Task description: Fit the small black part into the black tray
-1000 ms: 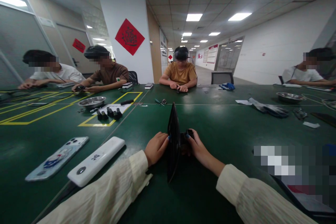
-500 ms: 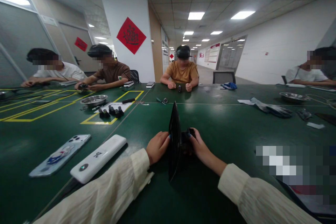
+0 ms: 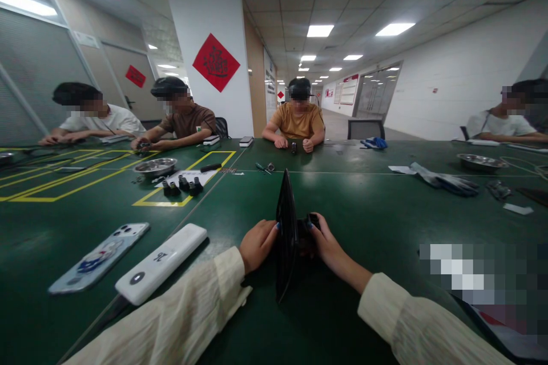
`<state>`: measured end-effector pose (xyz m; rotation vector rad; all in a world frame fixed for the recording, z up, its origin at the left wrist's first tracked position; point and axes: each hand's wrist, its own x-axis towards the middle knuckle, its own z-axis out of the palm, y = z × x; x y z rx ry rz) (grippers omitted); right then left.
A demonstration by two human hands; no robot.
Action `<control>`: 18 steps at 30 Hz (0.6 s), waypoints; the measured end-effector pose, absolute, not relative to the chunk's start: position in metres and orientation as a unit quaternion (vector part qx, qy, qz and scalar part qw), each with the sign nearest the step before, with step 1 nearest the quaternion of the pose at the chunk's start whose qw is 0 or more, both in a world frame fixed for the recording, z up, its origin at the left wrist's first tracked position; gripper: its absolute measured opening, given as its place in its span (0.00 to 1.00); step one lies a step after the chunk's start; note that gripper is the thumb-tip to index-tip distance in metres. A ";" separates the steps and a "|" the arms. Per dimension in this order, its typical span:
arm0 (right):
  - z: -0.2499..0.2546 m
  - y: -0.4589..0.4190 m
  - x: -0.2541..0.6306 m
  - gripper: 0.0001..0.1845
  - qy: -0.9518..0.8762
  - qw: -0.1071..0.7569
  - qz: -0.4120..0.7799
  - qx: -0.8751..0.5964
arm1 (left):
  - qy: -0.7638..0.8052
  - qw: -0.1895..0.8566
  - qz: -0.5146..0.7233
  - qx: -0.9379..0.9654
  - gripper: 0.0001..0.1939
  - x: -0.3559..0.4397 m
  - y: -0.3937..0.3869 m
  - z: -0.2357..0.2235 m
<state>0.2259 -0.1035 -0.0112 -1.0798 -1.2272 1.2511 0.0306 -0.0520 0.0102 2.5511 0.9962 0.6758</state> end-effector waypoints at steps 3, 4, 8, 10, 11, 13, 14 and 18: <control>-0.012 -0.103 0.226 0.29 -0.512 0.516 0.515 -0.454 | 0.346 0.158 0.243 0.892 0.24 0.031 -0.053 0.011; -0.013 -0.102 0.226 0.30 -0.513 0.516 0.513 -0.456 | 0.348 0.157 0.245 0.891 0.24 0.031 -0.053 0.011; -0.020 -0.097 0.227 0.30 -0.513 0.515 0.514 -0.455 | 0.352 0.174 0.241 0.887 0.24 0.031 -0.053 0.011; -0.022 -0.095 0.227 0.31 -0.511 0.520 0.511 -0.455 | 0.351 0.182 0.238 0.887 0.24 0.030 -0.053 0.011; -0.023 -0.095 0.227 0.31 -0.510 0.522 0.510 -0.457 | 0.351 0.185 0.238 0.887 0.24 0.030 -0.052 0.010; -0.024 -0.094 0.227 0.31 -0.507 0.524 0.507 -0.461 | 0.350 0.187 0.238 0.886 0.24 0.030 -0.051 0.010; -0.025 -0.094 0.227 0.31 -0.506 0.524 0.506 -0.463 | 0.350 0.187 0.238 0.886 0.24 0.030 -0.051 0.009; -0.024 -0.095 0.227 0.31 -0.501 0.521 0.513 -0.462 | 0.345 0.184 0.239 0.889 0.24 0.030 -0.050 0.008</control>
